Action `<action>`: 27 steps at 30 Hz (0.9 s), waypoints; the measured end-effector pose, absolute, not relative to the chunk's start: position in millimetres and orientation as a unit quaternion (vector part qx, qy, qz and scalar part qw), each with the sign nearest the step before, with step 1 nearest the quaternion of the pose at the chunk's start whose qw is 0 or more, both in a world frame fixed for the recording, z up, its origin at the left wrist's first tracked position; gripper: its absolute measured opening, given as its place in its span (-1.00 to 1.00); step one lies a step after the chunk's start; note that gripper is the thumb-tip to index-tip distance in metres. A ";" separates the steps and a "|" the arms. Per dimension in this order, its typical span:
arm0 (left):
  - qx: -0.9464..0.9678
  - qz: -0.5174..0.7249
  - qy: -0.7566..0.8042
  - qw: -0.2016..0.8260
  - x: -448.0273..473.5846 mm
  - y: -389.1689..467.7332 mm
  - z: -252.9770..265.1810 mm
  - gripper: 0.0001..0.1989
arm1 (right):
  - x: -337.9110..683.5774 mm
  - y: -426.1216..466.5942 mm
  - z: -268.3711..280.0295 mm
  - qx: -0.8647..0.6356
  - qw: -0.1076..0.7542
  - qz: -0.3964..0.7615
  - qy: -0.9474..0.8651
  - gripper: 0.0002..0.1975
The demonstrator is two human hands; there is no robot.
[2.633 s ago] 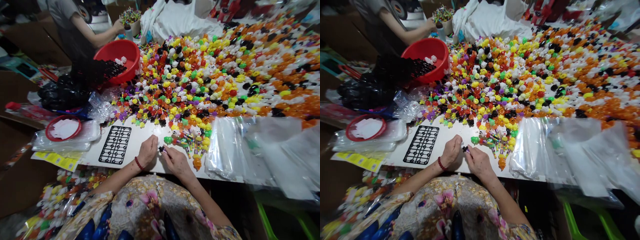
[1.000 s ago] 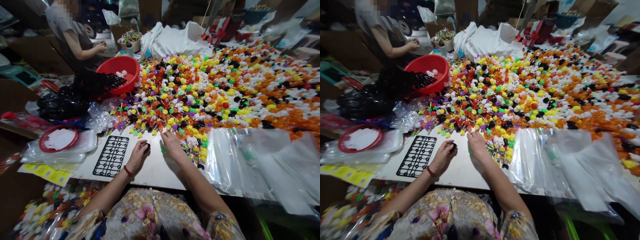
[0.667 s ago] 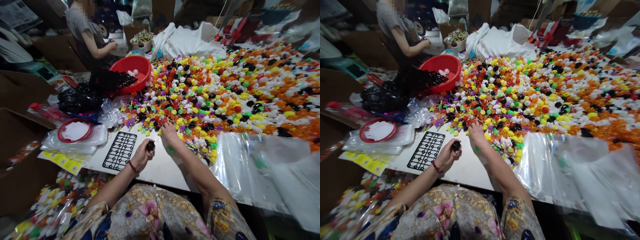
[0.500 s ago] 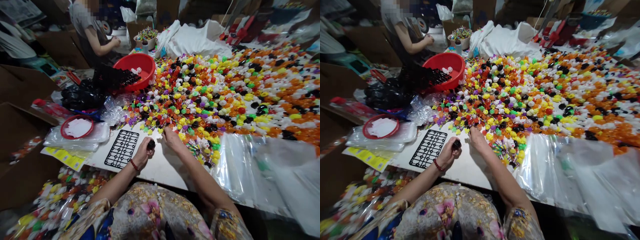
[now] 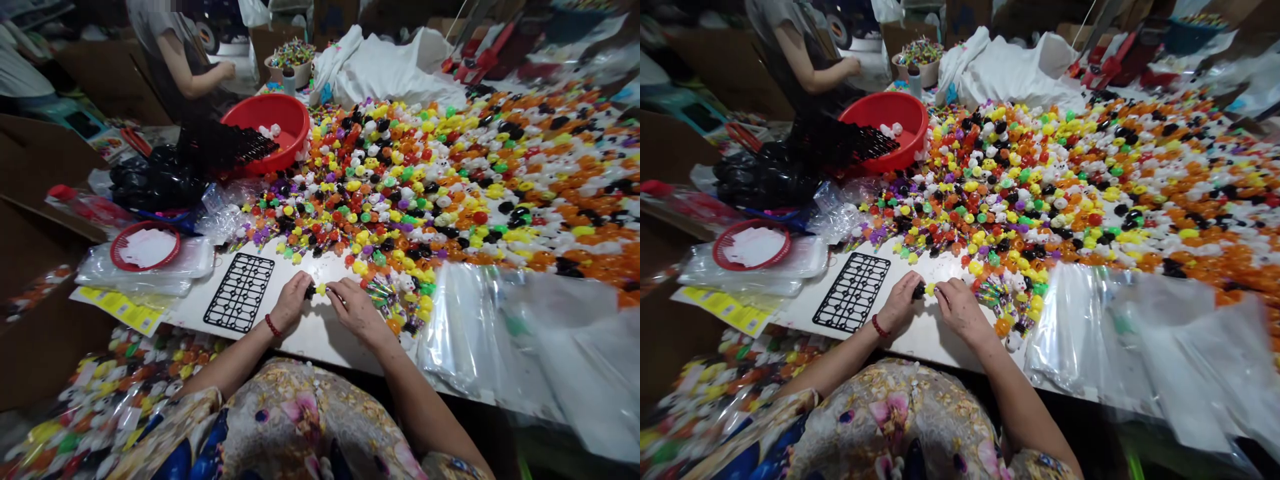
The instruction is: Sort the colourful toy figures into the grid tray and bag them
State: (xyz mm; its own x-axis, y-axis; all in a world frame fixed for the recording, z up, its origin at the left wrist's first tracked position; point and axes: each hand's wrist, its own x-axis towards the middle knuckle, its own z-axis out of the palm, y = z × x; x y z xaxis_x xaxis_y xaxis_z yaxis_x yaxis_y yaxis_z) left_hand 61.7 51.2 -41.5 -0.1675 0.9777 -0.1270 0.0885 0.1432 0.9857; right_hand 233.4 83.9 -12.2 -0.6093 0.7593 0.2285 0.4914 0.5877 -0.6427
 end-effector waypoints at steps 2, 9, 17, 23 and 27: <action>0.462 0.470 0.599 0.455 62.1 50.5 -42.4 -0.66 | 233.6 81.8 -12.8 -0.364 0.247 0.285 -0.852 -0.81; 0.436 0.450 0.625 0.466 67.8 51.4 -42.6 -0.67 | 229.3 74.7 -22.4 -0.387 0.279 0.345 -0.808 -0.79; 0.490 0.397 0.675 0.382 85.6 38.1 -50.1 -0.70 | 221.8 50.5 -43.3 -0.399 0.275 0.337 -0.807 -0.73; 0.544 0.351 0.702 0.297 69.3 59.7 -50.4 -0.72 | 261.0 65.2 -47.7 -0.474 0.304 0.181 -0.807 -0.69; 0.568 0.293 0.757 0.134 47.2 91.8 -55.0 -0.81 | 279.8 81.0 -48.1 -0.527 0.299 -0.004 -0.796 -0.61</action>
